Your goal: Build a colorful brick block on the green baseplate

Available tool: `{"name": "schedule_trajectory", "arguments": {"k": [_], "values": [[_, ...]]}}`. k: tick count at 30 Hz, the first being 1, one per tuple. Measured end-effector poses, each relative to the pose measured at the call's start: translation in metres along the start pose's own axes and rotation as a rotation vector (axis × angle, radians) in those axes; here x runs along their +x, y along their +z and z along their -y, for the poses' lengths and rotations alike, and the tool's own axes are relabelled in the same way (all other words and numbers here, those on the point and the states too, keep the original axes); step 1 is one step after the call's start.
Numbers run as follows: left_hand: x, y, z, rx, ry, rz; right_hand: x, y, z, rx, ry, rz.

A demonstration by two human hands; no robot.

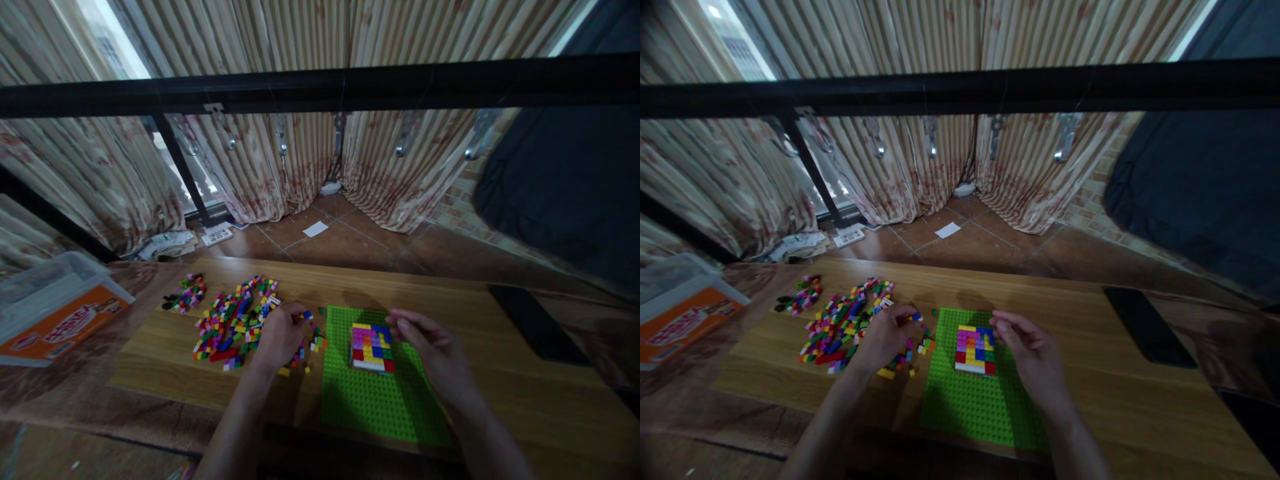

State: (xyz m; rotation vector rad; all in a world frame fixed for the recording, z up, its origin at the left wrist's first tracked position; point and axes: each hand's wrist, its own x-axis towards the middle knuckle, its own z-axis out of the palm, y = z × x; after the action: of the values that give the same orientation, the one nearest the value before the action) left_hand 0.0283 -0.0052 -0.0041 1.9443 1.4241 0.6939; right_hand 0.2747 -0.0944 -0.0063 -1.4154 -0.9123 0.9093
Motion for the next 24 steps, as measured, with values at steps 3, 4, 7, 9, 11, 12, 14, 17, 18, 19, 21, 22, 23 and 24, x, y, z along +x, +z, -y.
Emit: {"name": "schedule_trajectory", "arguments": {"k": [3, 4, 7, 9, 11, 12, 14, 17, 18, 19, 21, 22, 23, 24], "values": [[0.0, 0.003, -0.001, -0.272, -0.013, 0.025, -0.001, 0.007, 0.006, 0.01, -0.014, -0.042], [0.0, 0.004, -0.003, -0.365, -0.029, 0.043, -0.001, 0.009, 0.008, 0.016, -0.017, -0.061], [-0.001, 0.004, -0.012, -0.595, -0.089, 0.126, -0.002, 0.02, 0.013, 0.02, -0.043, -0.089], [-0.004, 0.004, -0.02, -0.714, -0.125, 0.169, -0.005, 0.027, 0.015, -0.023, -0.086, -0.061], [-0.006, 0.005, -0.026, -0.806, -0.138, 0.187, -0.007, 0.034, 0.016, -0.102, -0.154, -0.012], [-0.007, 0.006, -0.029, -0.841, -0.128, 0.192, -0.009, 0.037, 0.017, -0.144, -0.196, 0.012], [-0.009, 0.009, -0.032, -0.878, -0.08, 0.214, -0.011, 0.042, 0.019, -0.215, -0.277, 0.06], [-0.011, 0.014, -0.035, -0.89, 0.023, 0.259, -0.014, 0.048, 0.022, -0.273, -0.354, 0.111], [-0.012, 0.016, -0.035, -0.889, 0.056, 0.272, -0.014, 0.05, 0.023, -0.281, -0.369, 0.126], [-0.013, 0.018, -0.036, -0.887, 0.083, 0.28, -0.015, 0.051, 0.024, -0.284, -0.379, 0.14], [-0.015, 0.022, -0.036, -0.868, 0.119, 0.29, -0.015, 0.053, 0.026, -0.281, -0.383, 0.169], [-0.016, 0.023, -0.037, -0.845, 0.128, 0.289, -0.016, 0.053, 0.027, -0.276, -0.377, 0.18], [-0.017, 0.024, -0.037, -0.818, 0.133, 0.282, -0.016, 0.053, 0.027, -0.269, -0.369, 0.188], [-0.019, 0.025, -0.038, -0.79, 0.137, 0.27, -0.016, 0.053, 0.027, -0.259, -0.36, 0.194]]}}
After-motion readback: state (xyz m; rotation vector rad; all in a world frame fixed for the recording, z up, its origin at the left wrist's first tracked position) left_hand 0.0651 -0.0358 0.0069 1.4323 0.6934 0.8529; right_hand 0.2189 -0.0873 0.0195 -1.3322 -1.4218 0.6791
